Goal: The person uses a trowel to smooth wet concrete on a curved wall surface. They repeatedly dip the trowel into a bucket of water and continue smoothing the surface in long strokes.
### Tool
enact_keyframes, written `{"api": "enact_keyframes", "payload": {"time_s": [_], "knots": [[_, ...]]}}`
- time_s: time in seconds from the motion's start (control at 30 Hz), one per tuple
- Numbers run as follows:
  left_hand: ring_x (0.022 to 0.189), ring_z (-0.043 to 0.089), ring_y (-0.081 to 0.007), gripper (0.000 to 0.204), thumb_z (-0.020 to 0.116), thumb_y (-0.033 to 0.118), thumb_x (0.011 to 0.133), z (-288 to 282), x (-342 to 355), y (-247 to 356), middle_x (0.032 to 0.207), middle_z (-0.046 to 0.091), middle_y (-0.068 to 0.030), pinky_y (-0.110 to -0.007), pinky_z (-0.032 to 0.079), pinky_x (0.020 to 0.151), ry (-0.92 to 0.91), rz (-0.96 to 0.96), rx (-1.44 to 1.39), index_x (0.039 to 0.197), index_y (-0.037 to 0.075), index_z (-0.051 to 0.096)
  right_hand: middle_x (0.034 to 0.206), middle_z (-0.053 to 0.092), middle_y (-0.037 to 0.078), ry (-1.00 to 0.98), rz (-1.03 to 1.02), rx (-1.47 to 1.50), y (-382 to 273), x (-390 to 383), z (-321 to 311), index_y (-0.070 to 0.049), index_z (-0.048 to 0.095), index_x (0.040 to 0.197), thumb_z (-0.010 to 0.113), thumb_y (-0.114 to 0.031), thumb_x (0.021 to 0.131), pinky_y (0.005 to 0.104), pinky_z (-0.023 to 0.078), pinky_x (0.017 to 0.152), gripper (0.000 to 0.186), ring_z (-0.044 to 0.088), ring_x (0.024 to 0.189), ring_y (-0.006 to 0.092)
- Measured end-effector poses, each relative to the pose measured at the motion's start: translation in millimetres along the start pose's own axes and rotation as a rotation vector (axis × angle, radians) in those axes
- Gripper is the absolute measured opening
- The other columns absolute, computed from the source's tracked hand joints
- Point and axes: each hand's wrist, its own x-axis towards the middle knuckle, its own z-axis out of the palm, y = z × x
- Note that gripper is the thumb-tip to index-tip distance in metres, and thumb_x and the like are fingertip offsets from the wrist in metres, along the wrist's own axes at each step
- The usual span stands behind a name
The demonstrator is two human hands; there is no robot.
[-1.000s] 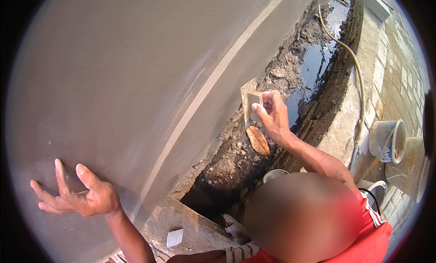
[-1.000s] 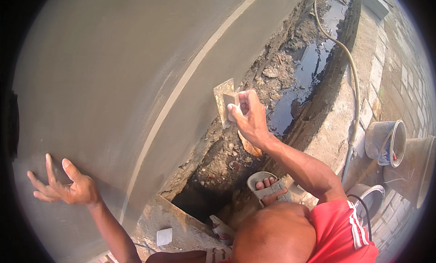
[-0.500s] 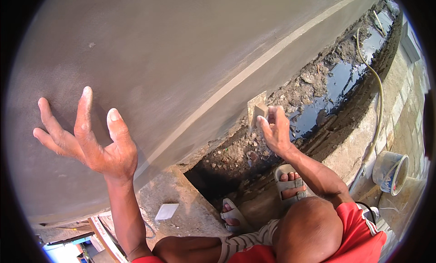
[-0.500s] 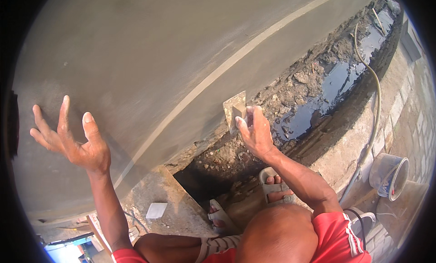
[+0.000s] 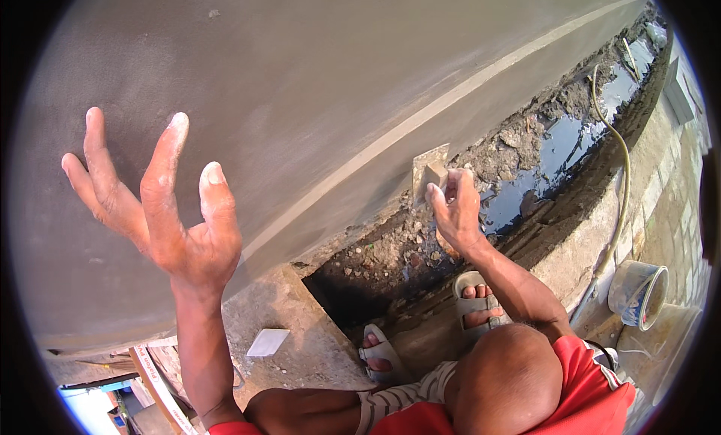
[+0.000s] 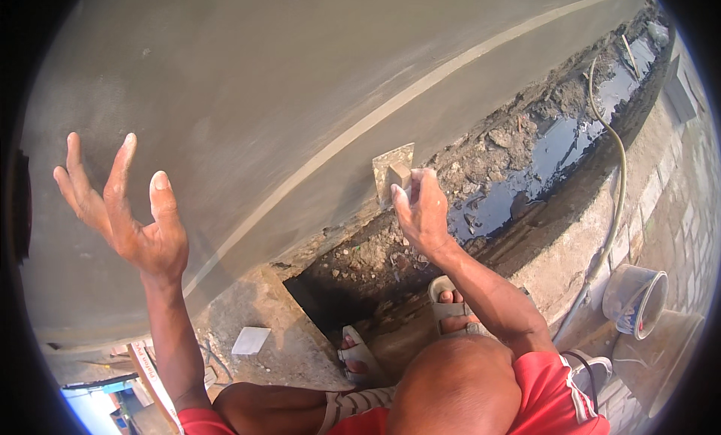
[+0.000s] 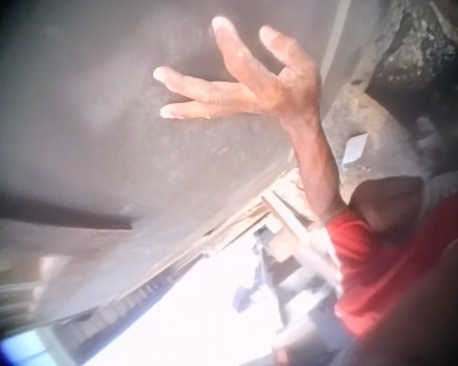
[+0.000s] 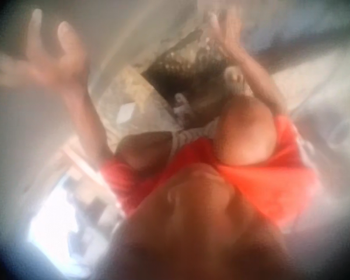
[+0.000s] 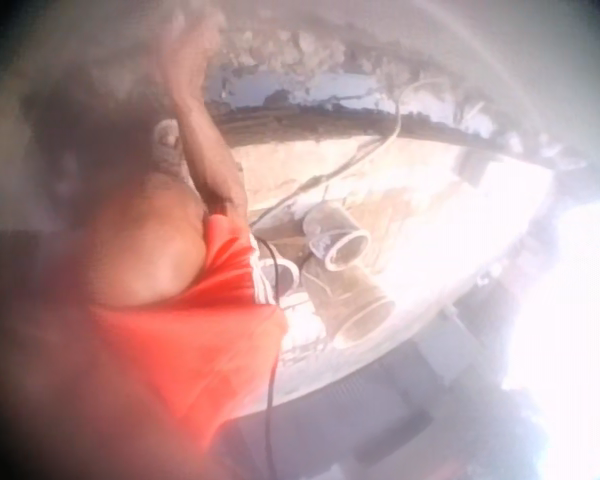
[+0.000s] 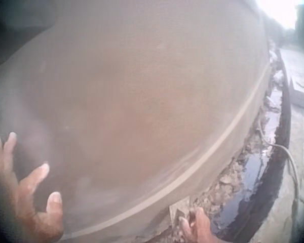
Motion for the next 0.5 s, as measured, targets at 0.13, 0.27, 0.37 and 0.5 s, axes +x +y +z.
{"api": "enact_keyframes", "payload": {"time_s": [0.13, 0.27, 0.37, 0.5], "knots": [[0.148, 0.035, -0.0356, 0.043, 0.065, 0.006, 0.082, -8.3, -1.6, -7.8, 0.147, 0.051, -0.0182, -0.062, 0.013, 0.124, -0.054, 0.051, 0.011, 0.124, 0.010, 0.066, 0.084, 0.059, 0.011, 0.258, -0.151, 0.142, -45.2, 59.3, -18.7, 0.004, 0.049, 0.114, 0.070, -0.008, 0.094, 0.0339, 0.053, 0.066, 0.032, 0.063, 0.075, 0.0183], [0.149, 0.033, -0.0356, 0.044, 0.067, 0.006, 0.080, -7.6, 4.4, -0.3, 0.151, 0.048, -0.0195, -0.062, 0.013, 0.124, -0.029, 0.038, -0.003, 0.124, 0.010, 0.066, 0.082, 0.058, 0.016, 0.144, -0.119, -0.019, -29.6, 36.1, 12.6, 0.004, 0.049, 0.115, 0.070, -0.009, 0.093, 0.0392, 0.050, 0.063, 0.033, 0.060, 0.069, 0.0251], [0.149, 0.032, -0.0353, 0.044, 0.068, 0.006, 0.080, -8.0, 3.9, 0.3, 0.153, 0.045, -0.0199, -0.061, 0.015, 0.124, -0.009, 0.027, -0.032, 0.123, 0.010, 0.067, 0.085, 0.059, 0.017, -0.119, -0.045, -0.142, -2.0, -3.5, 12.2, 0.004, 0.051, 0.112, 0.070, -0.009, 0.092, 0.0406, 0.050, 0.064, 0.030, 0.061, 0.072, 0.0253], [0.150, 0.031, -0.0354, 0.043, 0.067, 0.007, 0.080, -16.9, -1.2, -4.3, 0.155, 0.043, -0.0199, -0.059, 0.017, 0.124, -0.041, 0.023, -0.019, 0.123, 0.011, 0.069, 0.089, 0.060, 0.013, 0.209, -0.093, 0.115, -21.0, 32.0, -12.5, 0.003, 0.050, 0.112, 0.068, -0.009, 0.095, 0.0345, 0.051, 0.068, 0.028, 0.060, 0.075, 0.0196]]}}
